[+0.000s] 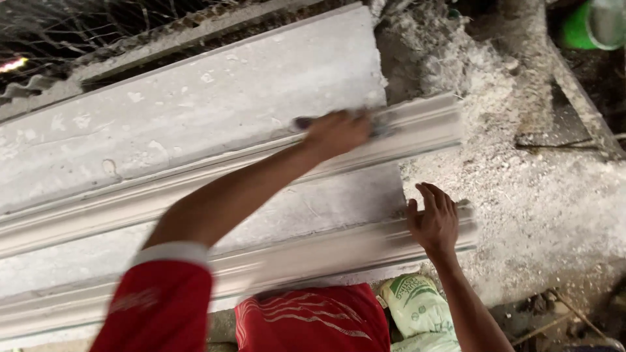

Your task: Scraping excess plaster from decorative cornices using a putty knife to smooth the edges and surfaces.

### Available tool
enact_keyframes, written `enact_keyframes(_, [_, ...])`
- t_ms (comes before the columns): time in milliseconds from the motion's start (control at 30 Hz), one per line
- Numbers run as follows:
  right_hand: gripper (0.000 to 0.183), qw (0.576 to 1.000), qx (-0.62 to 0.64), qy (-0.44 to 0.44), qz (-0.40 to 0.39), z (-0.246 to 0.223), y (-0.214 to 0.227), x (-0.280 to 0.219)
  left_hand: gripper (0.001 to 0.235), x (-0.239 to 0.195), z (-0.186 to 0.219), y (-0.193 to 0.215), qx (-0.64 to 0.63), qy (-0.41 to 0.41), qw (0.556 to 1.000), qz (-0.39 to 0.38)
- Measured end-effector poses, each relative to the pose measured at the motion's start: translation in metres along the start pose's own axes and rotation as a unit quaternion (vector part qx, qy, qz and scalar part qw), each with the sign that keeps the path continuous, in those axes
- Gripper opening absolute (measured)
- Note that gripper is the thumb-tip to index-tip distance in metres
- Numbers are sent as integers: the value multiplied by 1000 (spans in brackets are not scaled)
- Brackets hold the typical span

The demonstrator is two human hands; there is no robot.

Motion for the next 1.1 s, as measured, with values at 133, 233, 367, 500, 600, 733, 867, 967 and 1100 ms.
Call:
enact_keyframes(133, [33, 1000, -4, -10, 28, 10, -13, -6, 7, 104, 48, -60, -13, -9, 1000, 22])
enact_keyframes(233, [31, 999, 2, -11, 32, 10, -14, -10, 9, 104, 45, -55, -42, -34, 998, 15])
enact_keyframes(367, [31, 1000, 0, -23, 11, 4, -4, -4, 6, 58, 8, 4, -1, -43, 999, -10])
enact_keyframes(500, [32, 1000, -8, -26, -3, 0, 3, 5, 9, 48, 10, 2, 47, -52, 997, 19])
enact_keyframes(600, [34, 1000, -6, -28, -7, 8, -6, -3, 25, 102, 81, -115, 67, -13, 995, -79])
enact_keyframes(733, [24, 998, 44, -10, 46, 13, -7, -2, 24, 204, 109, -112, -33, -8, 999, -5])
enact_keyframes(867, [26, 994, 90, -57, 3, 3, 8, 0, 21, 216, 72, 36, -334, 80, 911, -230])
enact_keyframes(967, [24, 995, 84, -49, 28, -3, 15, -1, 19, 116, 57, 73, -485, 188, 832, -194])
enact_keyframes(1100, [22, 995, 72, -33, 65, -8, 18, -5, 82, -117, 97, 89, -478, 600, 542, -345])
Point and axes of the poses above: each hand's wrist, its own x-axis towards the middle knuckle, its own y-axis out of the back of the hand, z = x × y, the point moved 1 cm from there along x, towards the middle knuckle, and after that the axes turned 5 degrees about y, right-handed, at the moved point
